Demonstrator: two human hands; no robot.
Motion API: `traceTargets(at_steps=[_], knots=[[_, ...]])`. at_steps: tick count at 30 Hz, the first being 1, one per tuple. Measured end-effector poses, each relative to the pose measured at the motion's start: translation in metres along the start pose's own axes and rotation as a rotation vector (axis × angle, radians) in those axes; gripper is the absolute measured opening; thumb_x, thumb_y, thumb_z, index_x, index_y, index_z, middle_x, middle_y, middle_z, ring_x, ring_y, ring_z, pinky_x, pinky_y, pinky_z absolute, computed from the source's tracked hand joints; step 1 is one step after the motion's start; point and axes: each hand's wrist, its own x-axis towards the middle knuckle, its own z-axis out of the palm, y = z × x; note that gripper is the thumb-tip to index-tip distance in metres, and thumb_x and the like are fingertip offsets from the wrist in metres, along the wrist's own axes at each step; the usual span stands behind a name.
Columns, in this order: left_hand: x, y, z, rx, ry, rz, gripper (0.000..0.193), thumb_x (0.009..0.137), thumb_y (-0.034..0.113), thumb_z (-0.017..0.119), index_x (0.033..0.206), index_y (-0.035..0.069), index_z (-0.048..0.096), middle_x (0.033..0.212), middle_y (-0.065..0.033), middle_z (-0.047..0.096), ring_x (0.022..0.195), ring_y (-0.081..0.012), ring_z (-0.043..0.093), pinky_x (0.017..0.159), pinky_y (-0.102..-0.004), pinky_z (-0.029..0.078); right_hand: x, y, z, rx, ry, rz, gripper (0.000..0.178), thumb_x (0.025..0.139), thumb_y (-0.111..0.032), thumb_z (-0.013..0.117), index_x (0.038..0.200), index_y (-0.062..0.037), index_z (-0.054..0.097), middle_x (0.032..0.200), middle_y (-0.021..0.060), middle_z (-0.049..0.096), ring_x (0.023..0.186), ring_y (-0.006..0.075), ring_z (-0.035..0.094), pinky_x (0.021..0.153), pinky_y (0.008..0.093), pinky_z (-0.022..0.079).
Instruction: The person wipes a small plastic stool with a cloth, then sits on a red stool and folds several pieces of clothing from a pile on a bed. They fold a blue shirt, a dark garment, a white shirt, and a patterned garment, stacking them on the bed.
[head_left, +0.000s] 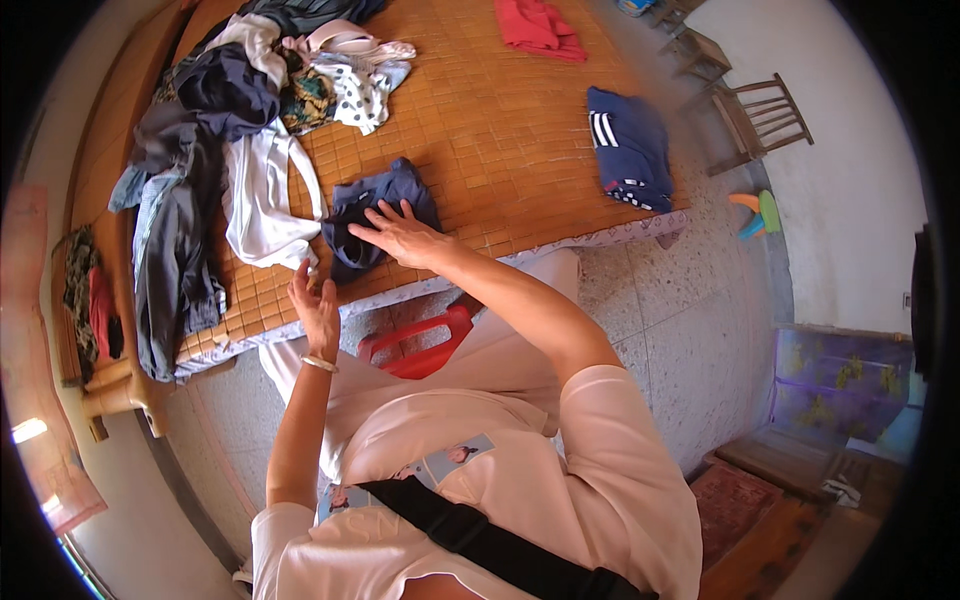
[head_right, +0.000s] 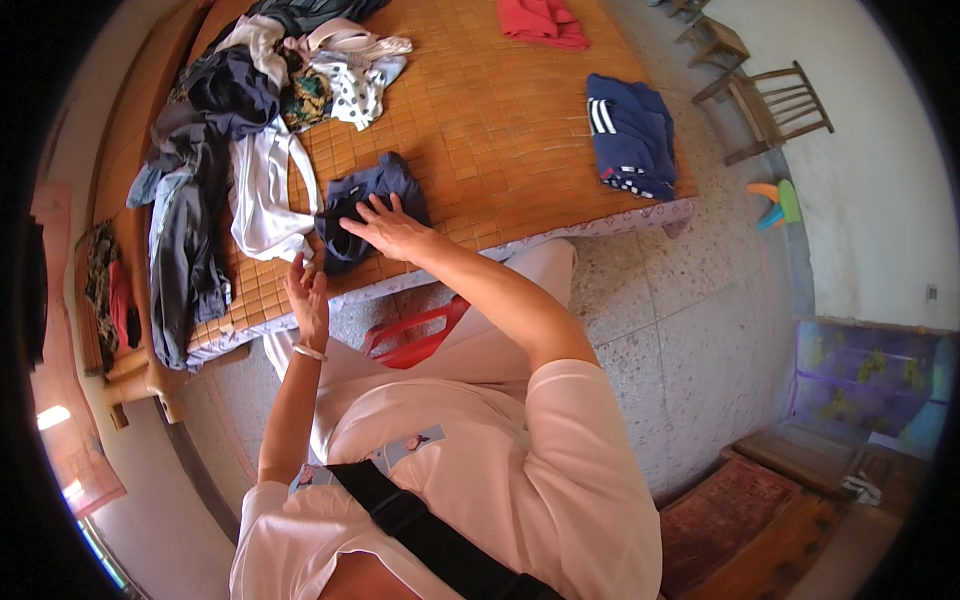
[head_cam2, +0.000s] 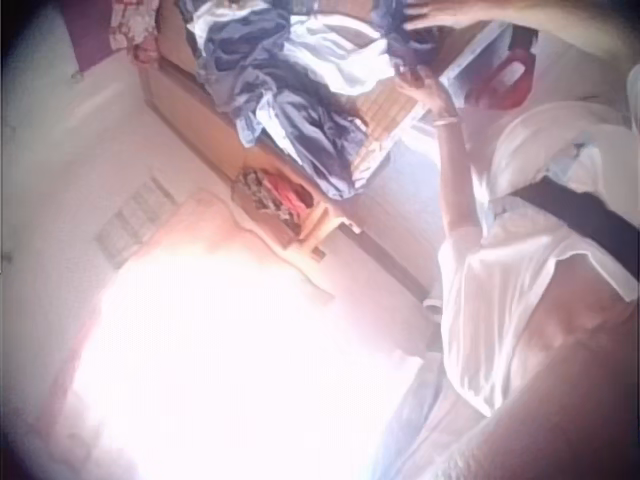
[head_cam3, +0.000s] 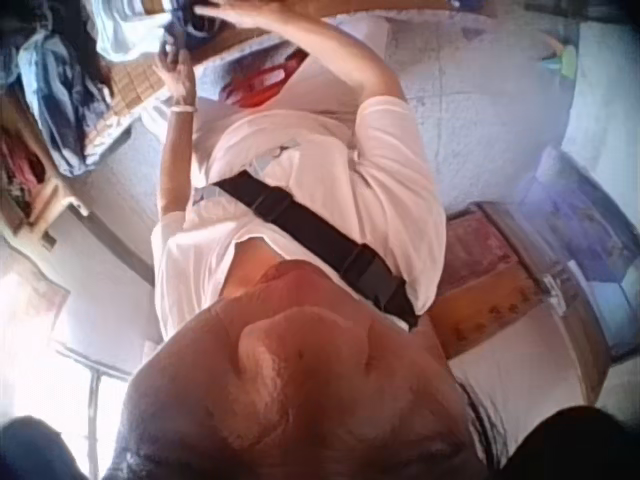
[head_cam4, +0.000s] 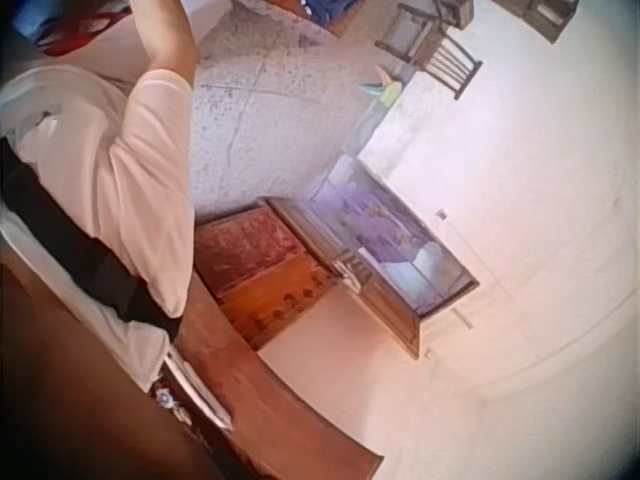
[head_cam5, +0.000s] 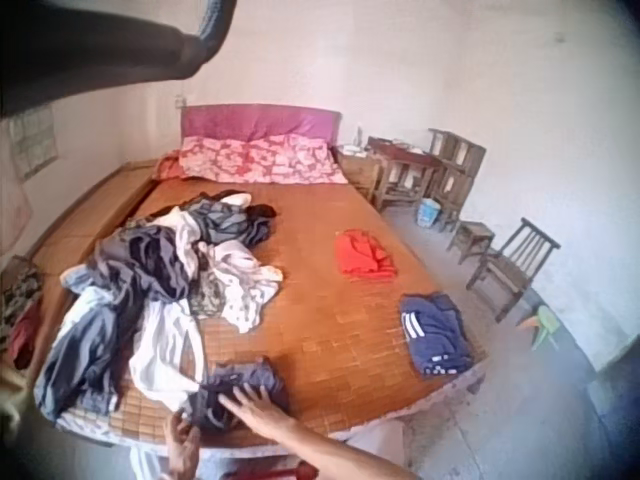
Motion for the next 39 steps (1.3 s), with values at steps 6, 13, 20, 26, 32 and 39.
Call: traceTargets(at_steps=[6,13,20,26,32,39], knots=[[0.0,0.011,-0.004,0.113,-0.105,0.005,0.055,0.08,0.005,0.057,0.133,0.007,0.041,0.123,-0.0163,0.041,0.114,-0.0312,0.043,0.097,-0.0399,0.037,-0.05,0.05,-0.096,1.214,0.211,0.244,0.062,0.069,0.007,0.051,0.131,-0.002,0.046,0.119,0.0145,0.057,0.107,0.0237,0.057,0.089,0.0328,0.048],[-0.001,0.022,0.004,0.586,-0.435,0.281,0.082,0.072,0.012,0.069,0.143,0.015,0.029,0.148,-0.0209,0.019,0.137,-0.0421,0.014,0.11,-0.049,0.017,-0.168,0.156,-0.199,1.311,0.929,0.575,0.035,0.06,0.005,0.054,0.095,-0.0019,0.058,0.087,0.0076,0.06,0.074,0.0198,0.059,0.065,0.0332,0.051],[-0.006,0.051,0.015,1.046,-0.698,0.277,0.105,0.065,0.027,0.078,0.148,0.027,0.013,0.153,-0.0186,-0.001,0.139,-0.0428,-0.002,0.107,-0.0612,0.006,-0.208,0.23,-0.241,-0.399,1.372,0.791,0.06,0.076,0.002,0.05,0.132,0.0123,0.032,0.128,0.0268,0.048,0.117,0.0378,0.049,0.1,0.0383,0.038],[-0.005,0.043,0.013,1.056,-0.7,0.278,0.108,0.063,0.029,0.079,0.148,0.026,0.013,0.152,-0.0197,-0.003,0.139,-0.0442,-0.004,0.107,-0.0619,0.004,-0.201,0.251,-0.133,-0.043,0.136,1.331,0.07,0.09,-0.052,0.04,0.147,-0.0205,0.015,0.152,0.0129,0.014,0.137,0.0433,0.013,0.103,0.0688,0.012],[-0.001,0.051,0.016,1.052,-0.749,0.255,0.111,0.06,0.032,0.081,0.148,0.026,0.013,0.152,-0.0219,-0.004,0.138,-0.045,-0.004,0.105,-0.0624,0.003,-0.217,0.296,-0.122,-0.056,0.203,1.269,0.08,0.083,-0.066,0.039,0.146,-0.0213,0.017,0.153,0.0084,0.014,0.137,0.0452,0.011,0.102,0.0692,0.014],[0.026,0.049,0.016,1.14,-0.84,0.386,0.117,0.056,0.046,0.083,0.146,0.039,0.008,0.152,-0.0201,-0.001,0.138,-0.0468,0.001,0.102,-0.0675,0.013,-0.129,0.211,-0.14,-0.483,0.366,1.024,0.055,0.083,-0.032,0.057,0.132,-0.01,0.045,0.137,0.0191,0.039,0.127,0.0402,0.036,0.097,0.0613,0.031]])
